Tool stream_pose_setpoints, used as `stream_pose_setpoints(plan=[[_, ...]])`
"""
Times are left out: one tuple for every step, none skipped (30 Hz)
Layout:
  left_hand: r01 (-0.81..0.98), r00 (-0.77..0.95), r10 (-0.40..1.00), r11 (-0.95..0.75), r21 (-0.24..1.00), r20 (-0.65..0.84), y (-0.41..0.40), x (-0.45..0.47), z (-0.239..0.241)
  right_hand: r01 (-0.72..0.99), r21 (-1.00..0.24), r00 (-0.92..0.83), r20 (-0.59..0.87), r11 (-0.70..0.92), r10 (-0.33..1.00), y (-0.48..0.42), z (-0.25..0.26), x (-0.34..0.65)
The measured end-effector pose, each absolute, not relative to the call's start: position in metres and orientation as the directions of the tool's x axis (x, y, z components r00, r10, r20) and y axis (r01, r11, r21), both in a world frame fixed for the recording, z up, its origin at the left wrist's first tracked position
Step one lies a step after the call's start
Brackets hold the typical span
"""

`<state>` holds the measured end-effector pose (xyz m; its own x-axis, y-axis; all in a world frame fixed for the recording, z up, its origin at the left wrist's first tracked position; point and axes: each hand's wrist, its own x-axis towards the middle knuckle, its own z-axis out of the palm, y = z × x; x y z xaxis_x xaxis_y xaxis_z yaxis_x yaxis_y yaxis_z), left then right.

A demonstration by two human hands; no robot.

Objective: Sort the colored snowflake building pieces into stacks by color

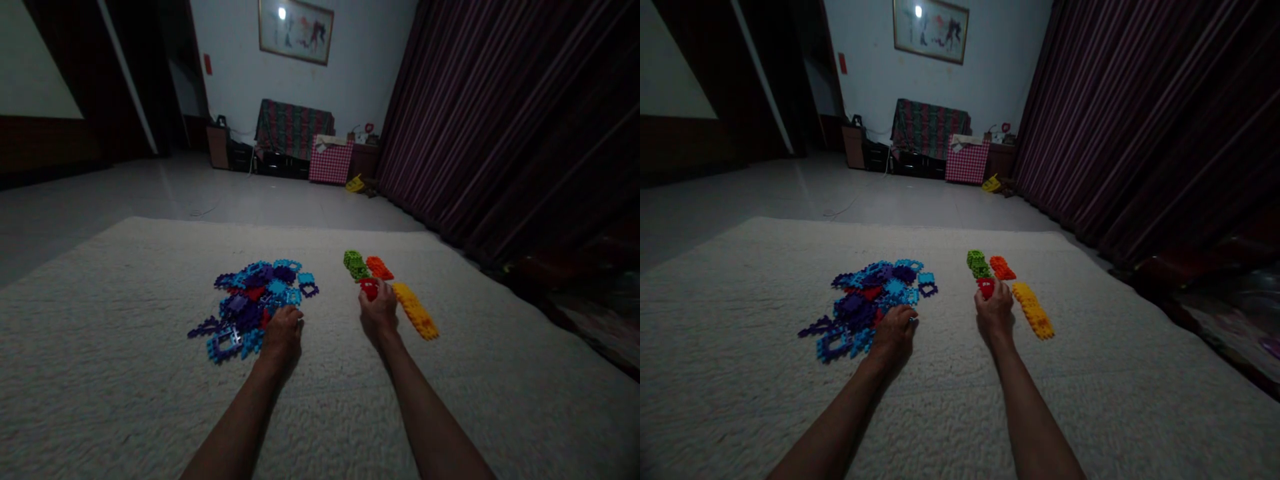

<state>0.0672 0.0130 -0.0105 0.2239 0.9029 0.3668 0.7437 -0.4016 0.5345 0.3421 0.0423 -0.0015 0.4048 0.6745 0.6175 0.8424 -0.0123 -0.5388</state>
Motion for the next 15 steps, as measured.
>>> stream_pose_setpoints(plan=[[0.742, 0.227, 0.902, -0.405, 0.534, 0.368, 0.013, 0.067, -0.011, 0.845, -0.534, 0.421, 0.622, -0.036, 0.66, 0.044, -0.003, 0.352], [0.739, 0.23, 0.899, -0.41, 0.535, 0.372, 0.013, 0.067, -0.011, 0.849, -0.526, 0.43, 0.627, -0.054, 0.65, 0.044, -0.005, 0.359], [0.736, 0.229, 0.896, -0.415, 0.535, 0.38, 0.013, 0.067, -0.011, 0.853, -0.517, 0.432, 0.628, -0.067, 0.647, 0.044, -0.008, 0.364], [0.732, 0.228, 0.892, -0.421, 0.535, 0.39, 0.012, 0.068, -0.011, 0.858, -0.509, 0.43, 0.629, -0.076, 0.648, 0.043, -0.011, 0.366], [0.73, 0.225, 0.889, -0.425, 0.535, 0.399, 0.012, 0.068, -0.011, 0.861, -0.502, 0.427, 0.629, -0.081, 0.65, 0.042, -0.013, 0.367], [0.729, 0.222, 0.887, -0.427, 0.535, 0.406, 0.011, 0.068, -0.011, 0.864, -0.496, 0.423, 0.628, -0.082, 0.654, 0.042, -0.016, 0.366], [0.729, 0.219, 0.886, -0.428, 0.535, 0.409, 0.011, 0.068, -0.011, 0.865, -0.495, 0.42, 0.628, -0.081, 0.655, 0.042, -0.017, 0.366], [0.73, 0.217, 0.886, -0.426, 0.534, 0.41, 0.01, 0.068, -0.011, 0.865, -0.495, 0.418, 0.625, -0.079, 0.659, 0.042, -0.019, 0.365], [0.732, 0.218, 0.888, -0.424, 0.533, 0.406, 0.01, 0.068, -0.011, 0.864, -0.497, 0.417, 0.619, -0.079, 0.666, 0.043, -0.019, 0.365], [0.735, 0.221, 0.89, -0.421, 0.532, 0.399, 0.01, 0.068, -0.01, 0.862, -0.501, 0.418, 0.61, -0.082, 0.673, 0.043, -0.019, 0.365], [0.737, 0.225, 0.892, -0.419, 0.531, 0.391, 0.01, 0.068, -0.01, 0.859, -0.504, 0.421, 0.6, -0.086, 0.68, 0.044, -0.019, 0.366], [0.737, 0.228, 0.894, -0.418, 0.531, 0.386, 0.011, 0.067, -0.01, 0.858, -0.507, 0.421, 0.597, -0.086, 0.683, 0.045, -0.018, 0.367], [0.736, 0.229, 0.894, -0.418, 0.532, 0.385, 0.011, 0.067, -0.01, 0.858, -0.508, 0.417, 0.603, -0.076, 0.68, 0.046, -0.017, 0.367], [0.733, 0.227, 0.893, -0.42, 0.536, 0.389, 0.011, 0.067, -0.01, 0.859, -0.509, 0.409, 0.619, -0.054, 0.67, 0.046, -0.015, 0.367], [0.727, 0.222, 0.89, -0.423, 0.541, 0.397, 0.01, 0.068, -0.011, 0.861, -0.508, 0.396, 0.644, -0.021, 0.654, 0.045, -0.013, 0.365]])
